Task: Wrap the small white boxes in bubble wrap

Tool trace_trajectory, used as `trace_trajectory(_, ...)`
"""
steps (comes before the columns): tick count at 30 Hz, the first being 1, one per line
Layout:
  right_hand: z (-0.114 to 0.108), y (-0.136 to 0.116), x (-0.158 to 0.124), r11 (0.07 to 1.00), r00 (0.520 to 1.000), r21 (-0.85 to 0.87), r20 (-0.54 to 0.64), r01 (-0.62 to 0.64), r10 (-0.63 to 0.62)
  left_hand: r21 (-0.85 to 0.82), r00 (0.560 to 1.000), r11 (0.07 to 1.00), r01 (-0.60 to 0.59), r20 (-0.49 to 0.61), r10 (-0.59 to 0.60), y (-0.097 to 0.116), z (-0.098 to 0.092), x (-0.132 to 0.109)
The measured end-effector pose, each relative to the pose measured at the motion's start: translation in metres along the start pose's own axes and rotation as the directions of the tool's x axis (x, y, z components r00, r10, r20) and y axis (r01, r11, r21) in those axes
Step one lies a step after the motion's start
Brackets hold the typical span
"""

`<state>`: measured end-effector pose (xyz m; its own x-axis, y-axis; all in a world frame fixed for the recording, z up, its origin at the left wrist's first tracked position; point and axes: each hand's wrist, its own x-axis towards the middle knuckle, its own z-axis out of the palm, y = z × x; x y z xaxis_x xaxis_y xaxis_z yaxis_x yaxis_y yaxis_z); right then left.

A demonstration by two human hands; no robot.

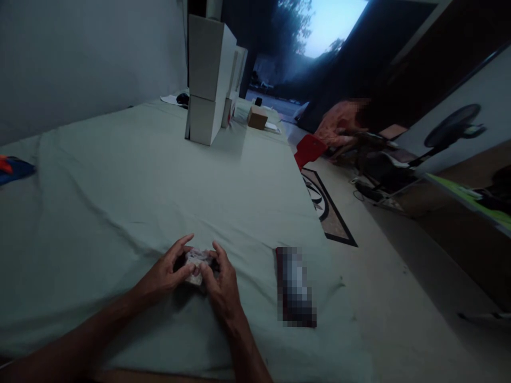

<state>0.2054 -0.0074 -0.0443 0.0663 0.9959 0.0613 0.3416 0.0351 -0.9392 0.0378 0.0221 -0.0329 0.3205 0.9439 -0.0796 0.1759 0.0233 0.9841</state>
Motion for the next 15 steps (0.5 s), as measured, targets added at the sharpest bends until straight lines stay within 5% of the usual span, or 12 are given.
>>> trace_trajectory(5, -0.002, -0.007, 0.009, 0.991, 0.998, 0.132, -0.067, -0.003, 0.012, -0.004, 1.0, 1.0, -0.015, 0.017, 0.015, -0.002, 0.0, 0.0)
trace_trajectory(15, 0.0, -0.014, 0.021, 0.996, 0.996, 0.087, -0.087, 0.002, 0.005, -0.006, 0.999, 1.0, -0.031, 0.025, 0.031, -0.004, 0.0, 0.003)
